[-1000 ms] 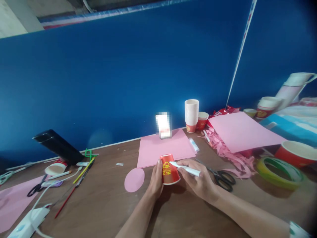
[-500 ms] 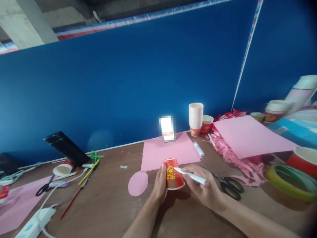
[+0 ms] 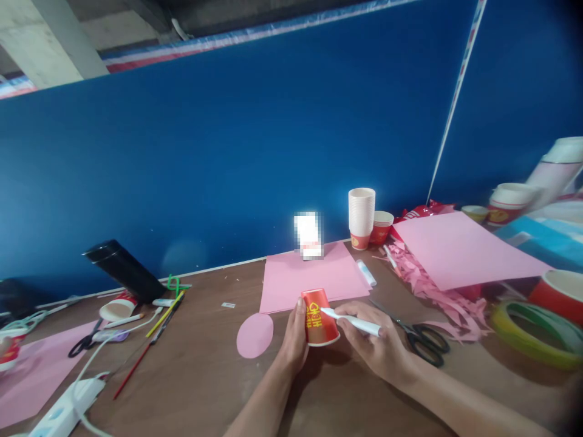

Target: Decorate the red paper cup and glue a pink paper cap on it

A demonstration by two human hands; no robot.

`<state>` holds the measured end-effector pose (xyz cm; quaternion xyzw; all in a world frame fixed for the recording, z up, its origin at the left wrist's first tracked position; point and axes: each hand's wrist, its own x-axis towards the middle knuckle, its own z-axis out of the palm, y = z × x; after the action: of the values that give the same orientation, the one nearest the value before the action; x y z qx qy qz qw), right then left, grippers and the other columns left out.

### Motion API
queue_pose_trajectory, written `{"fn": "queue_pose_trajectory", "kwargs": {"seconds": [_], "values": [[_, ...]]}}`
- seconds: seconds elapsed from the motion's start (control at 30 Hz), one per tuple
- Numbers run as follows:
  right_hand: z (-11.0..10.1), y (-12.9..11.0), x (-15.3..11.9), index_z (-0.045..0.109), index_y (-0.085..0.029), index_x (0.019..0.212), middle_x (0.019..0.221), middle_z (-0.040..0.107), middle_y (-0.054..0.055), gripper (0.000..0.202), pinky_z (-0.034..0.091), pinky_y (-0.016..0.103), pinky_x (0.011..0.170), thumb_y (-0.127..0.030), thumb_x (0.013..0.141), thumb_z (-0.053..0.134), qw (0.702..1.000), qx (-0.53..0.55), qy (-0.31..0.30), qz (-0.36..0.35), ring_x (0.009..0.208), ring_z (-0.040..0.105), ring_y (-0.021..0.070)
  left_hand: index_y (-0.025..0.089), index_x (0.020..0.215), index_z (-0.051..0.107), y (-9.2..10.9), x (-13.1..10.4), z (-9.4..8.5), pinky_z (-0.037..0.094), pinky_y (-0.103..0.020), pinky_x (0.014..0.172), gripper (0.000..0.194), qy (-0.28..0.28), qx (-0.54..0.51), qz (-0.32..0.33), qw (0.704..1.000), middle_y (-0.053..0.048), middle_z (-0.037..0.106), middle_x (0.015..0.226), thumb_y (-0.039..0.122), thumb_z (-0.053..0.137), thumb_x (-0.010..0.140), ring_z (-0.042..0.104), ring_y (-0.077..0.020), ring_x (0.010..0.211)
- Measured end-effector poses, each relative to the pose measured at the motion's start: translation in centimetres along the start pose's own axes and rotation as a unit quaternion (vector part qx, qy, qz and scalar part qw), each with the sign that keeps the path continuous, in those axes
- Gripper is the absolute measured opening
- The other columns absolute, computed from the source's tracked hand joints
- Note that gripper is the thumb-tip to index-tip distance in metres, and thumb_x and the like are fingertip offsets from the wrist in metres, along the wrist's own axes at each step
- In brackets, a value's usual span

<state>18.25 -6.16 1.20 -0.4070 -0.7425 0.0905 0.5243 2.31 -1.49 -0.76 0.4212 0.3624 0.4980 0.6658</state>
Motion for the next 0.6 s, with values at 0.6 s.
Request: {"fn": "queue_pose_trajectory", "kwargs": {"seconds": [0.6], "values": [[-0.01, -0.39, 0.11, 0.06, -0.02, 0.099, 0.088, 0.067, 0.006, 0.015, 0.053, 0.029, 0.079, -0.018, 0.091, 0.048, 1.0, -0.01, 0.005, 0.023, 0.082, 0.065, 0.0185, 0.012, 0.084, 0.065, -0.41, 0.17, -0.17, 0.043, -0.036, 0.082, 0.052, 0.0, 0.008, -0.008, 1.0, -0.01, 0.068, 0.086, 0.062, 0.051, 0.078, 0.059, -0.0221, 0.08]]}}
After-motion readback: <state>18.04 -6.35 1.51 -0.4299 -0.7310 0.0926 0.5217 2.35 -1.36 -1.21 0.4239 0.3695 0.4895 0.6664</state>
